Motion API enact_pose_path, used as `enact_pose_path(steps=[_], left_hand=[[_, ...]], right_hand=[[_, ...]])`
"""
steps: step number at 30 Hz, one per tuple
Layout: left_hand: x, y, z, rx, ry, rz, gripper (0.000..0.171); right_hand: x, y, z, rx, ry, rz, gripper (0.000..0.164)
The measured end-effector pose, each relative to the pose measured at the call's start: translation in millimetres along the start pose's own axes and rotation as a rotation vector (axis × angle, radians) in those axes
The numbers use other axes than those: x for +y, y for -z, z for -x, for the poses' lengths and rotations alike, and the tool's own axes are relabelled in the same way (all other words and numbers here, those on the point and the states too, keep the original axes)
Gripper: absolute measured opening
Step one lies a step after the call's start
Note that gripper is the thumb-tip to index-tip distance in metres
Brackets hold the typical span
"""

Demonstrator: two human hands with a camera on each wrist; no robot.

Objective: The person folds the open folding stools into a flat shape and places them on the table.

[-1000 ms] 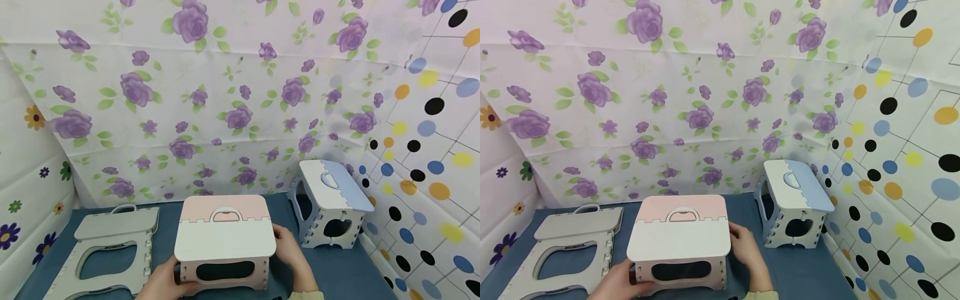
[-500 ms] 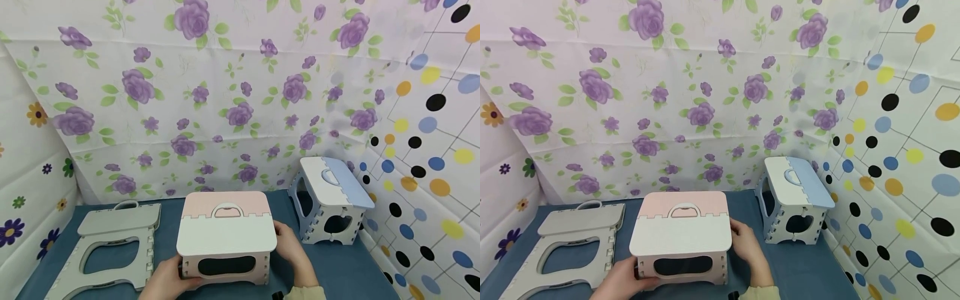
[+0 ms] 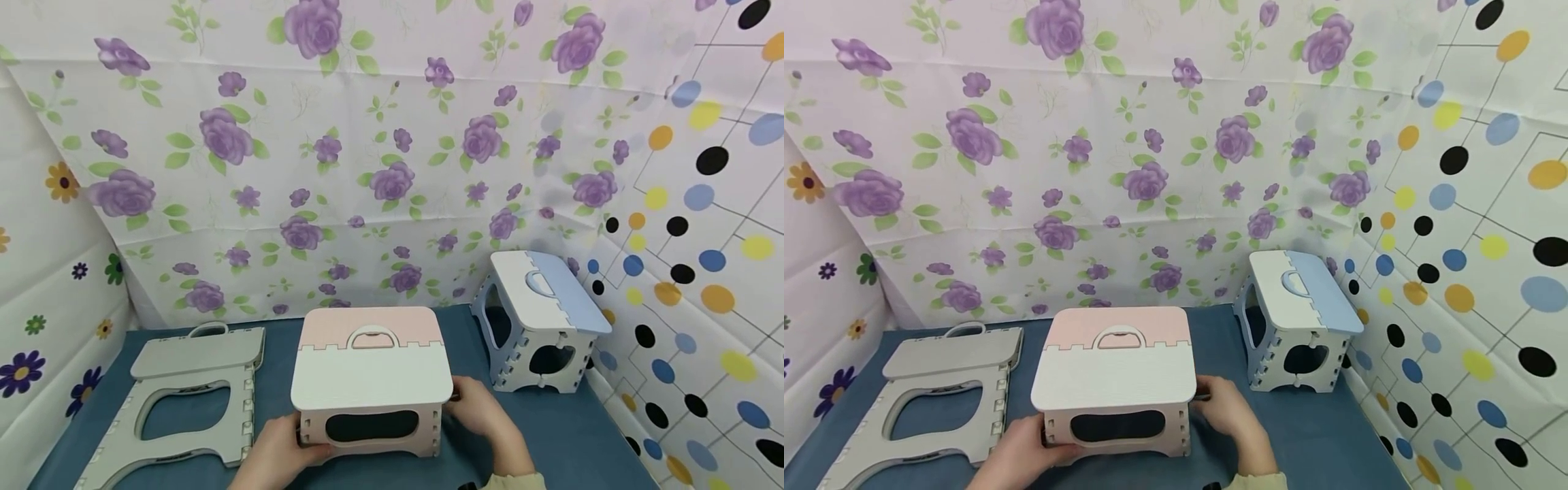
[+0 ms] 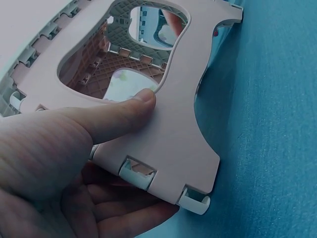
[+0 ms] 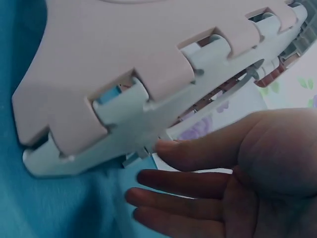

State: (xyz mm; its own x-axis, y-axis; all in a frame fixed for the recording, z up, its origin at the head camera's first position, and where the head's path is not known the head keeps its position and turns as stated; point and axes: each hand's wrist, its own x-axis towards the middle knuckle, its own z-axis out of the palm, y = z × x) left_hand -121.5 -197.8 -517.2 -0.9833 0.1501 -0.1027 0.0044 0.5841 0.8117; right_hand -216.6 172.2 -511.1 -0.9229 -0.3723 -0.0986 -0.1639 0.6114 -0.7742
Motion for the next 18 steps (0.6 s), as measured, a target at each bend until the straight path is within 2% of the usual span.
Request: enact_pose_path(steps=[4, 9, 13, 18], left_hand=[[0.6, -0.5, -0.7, 0.012, 0.008, -0.009, 0.06], [1.5, -1.7, -1.8, 0.012, 0.021, 0.0, 0.06], [1.9, -1.6, -1.1, 0.013, 0.021, 0.012, 0.059], [0.7, -1.2, 0.7, 0.025, 0.021, 0.013, 0.058]], right_hand=[[1.9, 4.2, 6.5, -0.119, 0.031, -0.036, 0.037], [-2.0, 7.5, 11.6, -0.189, 0.011, -0.049, 0.053], [-4.7, 8.3, 13.2, -0.253, -0.019, -0.046, 0.052], [-5.6, 6.8, 10.9, -0.308, 0.003, -0.059, 0.047]])
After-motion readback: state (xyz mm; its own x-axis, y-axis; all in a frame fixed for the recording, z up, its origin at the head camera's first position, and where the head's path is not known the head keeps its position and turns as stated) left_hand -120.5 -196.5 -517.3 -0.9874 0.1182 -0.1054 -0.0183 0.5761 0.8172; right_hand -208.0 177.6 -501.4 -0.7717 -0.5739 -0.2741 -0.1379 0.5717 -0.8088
